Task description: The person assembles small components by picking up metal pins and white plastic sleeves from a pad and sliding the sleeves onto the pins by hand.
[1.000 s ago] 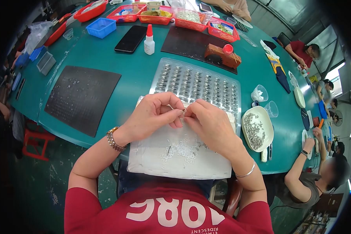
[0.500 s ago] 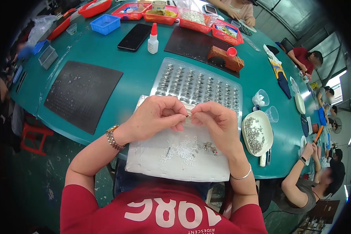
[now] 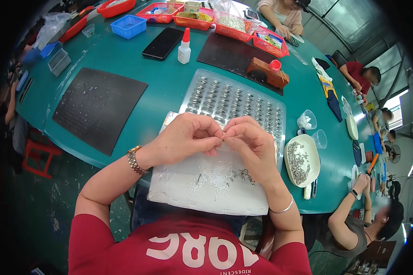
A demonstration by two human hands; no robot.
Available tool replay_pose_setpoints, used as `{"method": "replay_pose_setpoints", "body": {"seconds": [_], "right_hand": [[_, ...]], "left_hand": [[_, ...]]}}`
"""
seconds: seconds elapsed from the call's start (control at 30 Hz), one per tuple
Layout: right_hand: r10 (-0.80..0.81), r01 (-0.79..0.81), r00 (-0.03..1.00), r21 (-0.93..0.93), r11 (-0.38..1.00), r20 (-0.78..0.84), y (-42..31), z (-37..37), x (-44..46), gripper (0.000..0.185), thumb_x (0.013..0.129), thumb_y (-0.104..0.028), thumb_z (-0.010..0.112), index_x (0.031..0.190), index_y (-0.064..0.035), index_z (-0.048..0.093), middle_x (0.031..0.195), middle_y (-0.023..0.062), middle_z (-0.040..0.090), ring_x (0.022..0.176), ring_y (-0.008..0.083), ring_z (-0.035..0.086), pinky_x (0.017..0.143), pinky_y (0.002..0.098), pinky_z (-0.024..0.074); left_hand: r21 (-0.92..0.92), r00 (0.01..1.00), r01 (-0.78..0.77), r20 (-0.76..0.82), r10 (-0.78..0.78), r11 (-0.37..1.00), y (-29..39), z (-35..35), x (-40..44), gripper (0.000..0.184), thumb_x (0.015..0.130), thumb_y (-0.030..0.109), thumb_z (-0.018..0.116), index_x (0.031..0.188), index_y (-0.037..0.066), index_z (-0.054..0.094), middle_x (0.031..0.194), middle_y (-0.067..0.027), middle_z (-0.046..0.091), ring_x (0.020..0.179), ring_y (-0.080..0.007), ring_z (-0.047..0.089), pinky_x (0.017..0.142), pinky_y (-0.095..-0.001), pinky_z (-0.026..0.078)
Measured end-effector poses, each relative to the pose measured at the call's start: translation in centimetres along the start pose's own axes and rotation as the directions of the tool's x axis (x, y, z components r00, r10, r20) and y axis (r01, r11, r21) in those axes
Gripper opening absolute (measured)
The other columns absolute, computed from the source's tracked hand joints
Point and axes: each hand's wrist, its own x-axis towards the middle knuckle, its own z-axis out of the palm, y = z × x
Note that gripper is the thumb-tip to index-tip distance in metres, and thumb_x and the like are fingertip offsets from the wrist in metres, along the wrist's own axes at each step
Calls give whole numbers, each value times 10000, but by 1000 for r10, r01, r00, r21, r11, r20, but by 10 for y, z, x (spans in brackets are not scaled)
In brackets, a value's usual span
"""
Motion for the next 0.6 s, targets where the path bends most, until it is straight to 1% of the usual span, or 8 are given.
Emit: {"method": "replay_pose_setpoints", "body": {"seconds": [0.07,0.17,0.27,0.47,0.57,0.6], "right_hand": [[-17,17,1000,0,1000,-3,1,0,0,75,938,-25,695,1004,2,720,1085,77,633,961,144,650,805,284,561],[-4,5,1000,68,998,-13,0,-2,0,73,938,-24,693,1000,3,721,1059,76,643,961,144,651,806,286,564],[-5,6,1000,20,1000,-9,1,-1,0,70,935,-18,692,995,3,720,1043,75,650,948,146,656,799,285,565],[-22,22,1000,1,1000,-21,4,1,0,74,920,-6,698,990,5,718,1028,86,657,907,151,666,773,281,568],[-149,146,989,-120,982,-13,7,0,2,80,902,20,707,979,4,714,998,90,659,876,157,669,727,276,564],[-213,210,977,-186,960,1,6,0,3,80,896,26,710,972,1,712,994,93,659,863,167,670,711,280,562]], "left_hand": [[-4,1000,-1,6,1,1000,1,0,0,87,994,46,647,1041,-23,674,951,-44,704,827,-88,703,777,-243,586],[-32,1000,8,10,-8,999,1,-1,0,87,994,45,647,1042,-22,674,943,-40,704,822,-84,698,774,-241,582],[-19,1000,1,13,0,1000,1,0,0,83,994,44,646,1039,-20,673,939,-41,703,818,-82,695,769,-242,579],[15,1000,15,15,-15,1000,1,-1,0,72,992,42,646,1028,-15,672,924,-41,704,808,-83,693,758,-241,575],[33,1000,7,18,-8,999,4,-1,0,71,993,44,646,1023,-14,673,905,-38,703,795,-82,691,750,-238,573],[4,1000,8,17,-8,1000,4,-2,0,72,994,48,648,1021,-14,673,901,-38,704,789,-82,690,746,-237,572]]}}
